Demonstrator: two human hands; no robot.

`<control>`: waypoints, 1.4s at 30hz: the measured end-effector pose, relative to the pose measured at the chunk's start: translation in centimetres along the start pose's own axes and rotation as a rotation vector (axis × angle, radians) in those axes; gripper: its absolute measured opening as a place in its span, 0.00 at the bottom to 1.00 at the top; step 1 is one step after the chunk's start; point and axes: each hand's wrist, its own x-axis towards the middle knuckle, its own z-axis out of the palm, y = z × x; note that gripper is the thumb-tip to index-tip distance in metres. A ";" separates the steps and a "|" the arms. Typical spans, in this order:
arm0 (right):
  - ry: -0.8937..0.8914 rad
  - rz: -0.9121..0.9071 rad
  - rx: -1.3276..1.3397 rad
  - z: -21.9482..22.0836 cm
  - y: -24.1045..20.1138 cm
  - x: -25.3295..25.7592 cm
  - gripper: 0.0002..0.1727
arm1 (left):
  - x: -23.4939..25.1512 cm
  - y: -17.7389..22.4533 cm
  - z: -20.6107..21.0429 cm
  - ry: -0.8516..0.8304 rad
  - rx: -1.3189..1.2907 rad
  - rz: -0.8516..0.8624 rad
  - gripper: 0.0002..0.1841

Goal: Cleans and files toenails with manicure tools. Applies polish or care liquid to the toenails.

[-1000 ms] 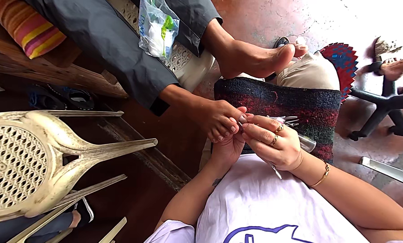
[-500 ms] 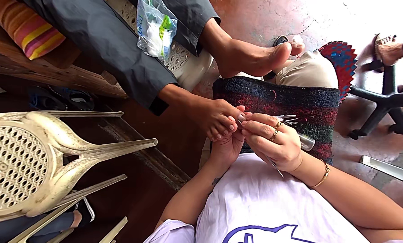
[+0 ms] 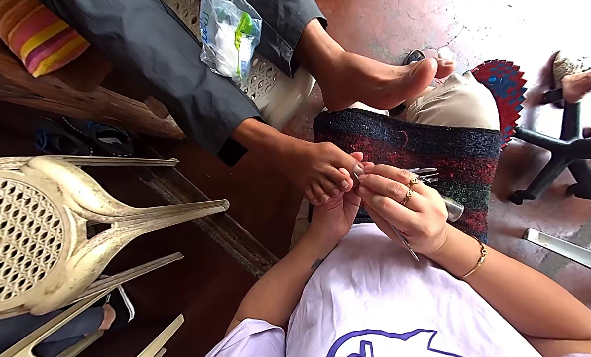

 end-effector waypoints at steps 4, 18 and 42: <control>-0.004 0.006 -0.005 0.0 0.1 0.0 0.04 | 0.1 0.0 -0.1 -0.018 -0.011 0.001 0.12; 0.055 0.071 0.081 -0.1 0.4 0.1 0.04 | 0.0 0.0 -0.2 -0.046 0.036 0.004 0.13; 0.009 0.085 0.064 -0.5 -0.3 0.7 0.06 | -0.2 -0.1 0.3 0.003 0.072 0.033 0.12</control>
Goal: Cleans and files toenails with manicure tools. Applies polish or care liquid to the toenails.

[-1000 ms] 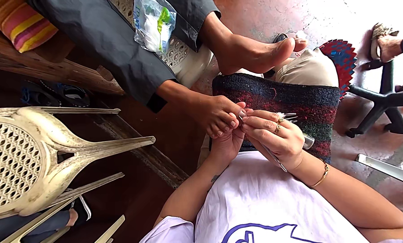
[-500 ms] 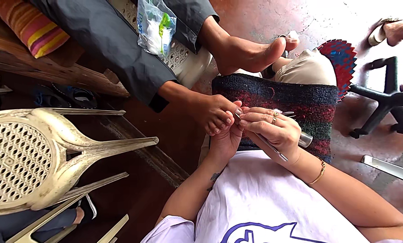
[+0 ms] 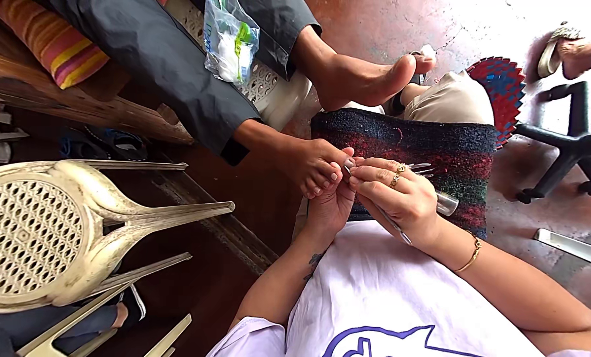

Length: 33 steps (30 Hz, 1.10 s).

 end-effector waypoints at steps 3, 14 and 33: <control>0.004 0.019 0.018 0.0 0.1 0.0 0.05 | 0.0 0.0 0.1 -0.006 0.026 0.013 0.11; 0.035 0.100 0.125 0.0 0.2 0.4 0.04 | 0.0 0.0 0.0 -0.008 0.025 0.012 0.13; -0.015 0.036 -0.017 0.2 -0.2 0.3 0.05 | 0.0 0.0 -0.1 0.004 0.057 0.016 0.13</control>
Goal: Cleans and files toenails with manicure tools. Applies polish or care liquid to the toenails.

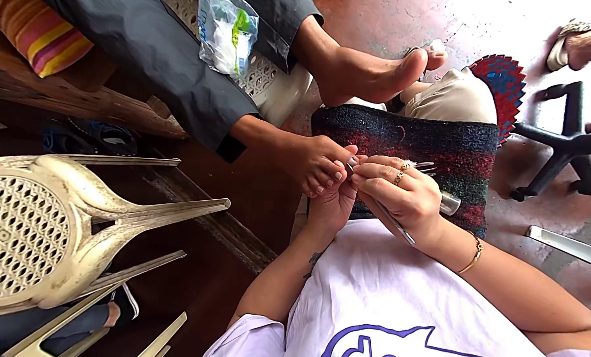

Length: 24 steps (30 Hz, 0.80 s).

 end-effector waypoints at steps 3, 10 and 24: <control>0.009 0.008 0.038 -0.1 0.0 0.0 0.05 | 0.0 0.1 0.0 -0.016 -0.016 -0.009 0.13; -0.039 -0.009 -0.042 0.0 -0.8 0.3 0.06 | -0.2 0.1 0.1 -0.022 -0.009 -0.001 0.12; -1.085 0.962 -0.323 -7.0 0.0 -1.1 0.08 | -0.1 0.1 0.3 -0.058 -0.160 -0.039 0.15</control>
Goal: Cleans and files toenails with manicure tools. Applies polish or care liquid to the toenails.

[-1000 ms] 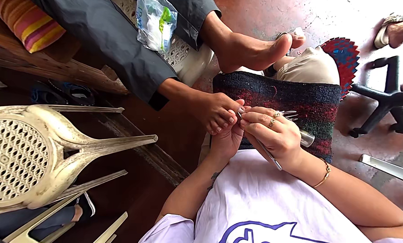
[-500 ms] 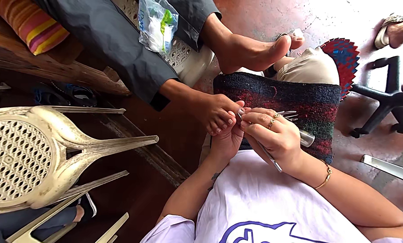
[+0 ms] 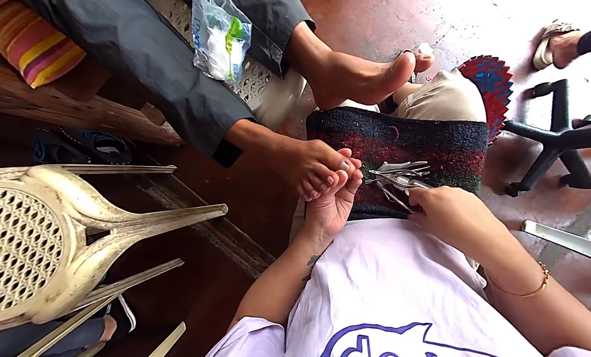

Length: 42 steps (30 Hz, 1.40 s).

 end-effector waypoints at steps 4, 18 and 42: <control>0.550 -0.189 0.048 2.1 0.2 1.4 0.05 | 0.0 0.0 0.4 0.047 0.052 0.016 0.17; 0.716 -0.640 0.117 2.2 -0.4 1.7 0.10 | -0.2 0.3 0.4 0.024 0.029 -0.002 0.18; 0.857 -1.052 0.503 -0.2 -4.7 3.5 0.04 | -0.1 -0.1 0.1 0.029 -0.027 0.007 0.13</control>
